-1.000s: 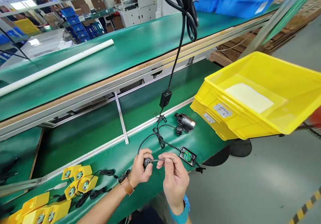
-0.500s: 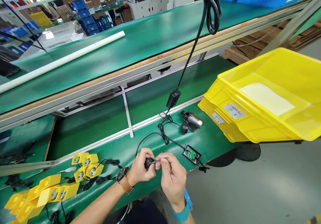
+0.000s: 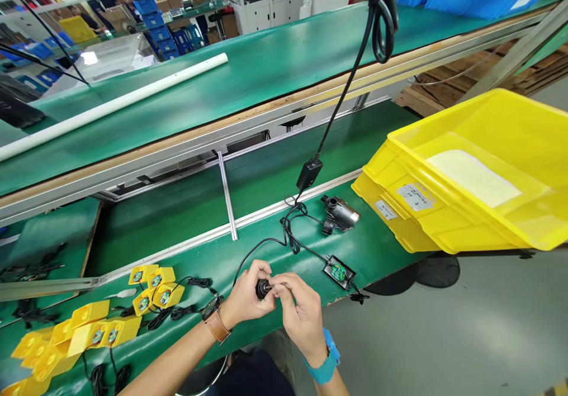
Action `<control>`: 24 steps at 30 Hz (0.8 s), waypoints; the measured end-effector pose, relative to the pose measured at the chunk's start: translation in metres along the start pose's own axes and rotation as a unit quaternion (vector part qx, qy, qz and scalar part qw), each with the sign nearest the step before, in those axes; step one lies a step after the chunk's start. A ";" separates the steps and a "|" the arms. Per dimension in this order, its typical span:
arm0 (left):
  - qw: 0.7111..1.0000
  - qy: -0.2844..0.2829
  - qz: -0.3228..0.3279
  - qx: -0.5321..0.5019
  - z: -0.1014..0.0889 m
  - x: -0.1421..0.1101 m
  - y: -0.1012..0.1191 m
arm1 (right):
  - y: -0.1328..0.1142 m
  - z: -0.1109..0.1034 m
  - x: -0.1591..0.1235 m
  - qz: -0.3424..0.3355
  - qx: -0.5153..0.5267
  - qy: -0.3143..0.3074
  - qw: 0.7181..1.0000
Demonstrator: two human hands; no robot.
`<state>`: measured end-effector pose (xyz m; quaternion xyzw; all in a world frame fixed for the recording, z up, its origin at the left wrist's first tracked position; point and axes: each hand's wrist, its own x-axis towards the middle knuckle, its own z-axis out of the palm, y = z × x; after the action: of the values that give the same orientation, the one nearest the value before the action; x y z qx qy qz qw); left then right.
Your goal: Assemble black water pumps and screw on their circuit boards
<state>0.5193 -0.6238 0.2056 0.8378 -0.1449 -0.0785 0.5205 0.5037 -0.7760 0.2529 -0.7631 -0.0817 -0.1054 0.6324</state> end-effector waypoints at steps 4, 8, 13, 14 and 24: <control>0.998 -0.011 -0.058 -0.006 0.003 0.002 0.004 | 0.001 -0.004 0.005 0.037 -0.022 0.009 0.999; 0.995 -0.012 -0.092 -0.026 0.010 0.006 0.005 | 0.014 -0.008 0.008 0.092 -0.007 0.034 0.995; 0.938 0.134 -0.243 -0.209 0.026 0.030 -0.021 | 0.071 0.013 -0.009 0.198 0.037 0.025 0.979; 0.913 0.163 -0.280 -0.246 0.028 0.038 -0.031 | 0.084 0.023 -0.015 0.219 0.033 -0.013 0.975; 0.830 0.243 -0.419 -0.276 0.006 -0.048 -0.117 | 0.155 0.070 -0.020 0.301 -0.262 -0.166 0.902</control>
<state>0.4907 -0.5647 0.0973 0.6315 0.3789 -0.1196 0.6658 0.5284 -0.7357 0.0882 -0.8961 0.0788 0.2003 0.3882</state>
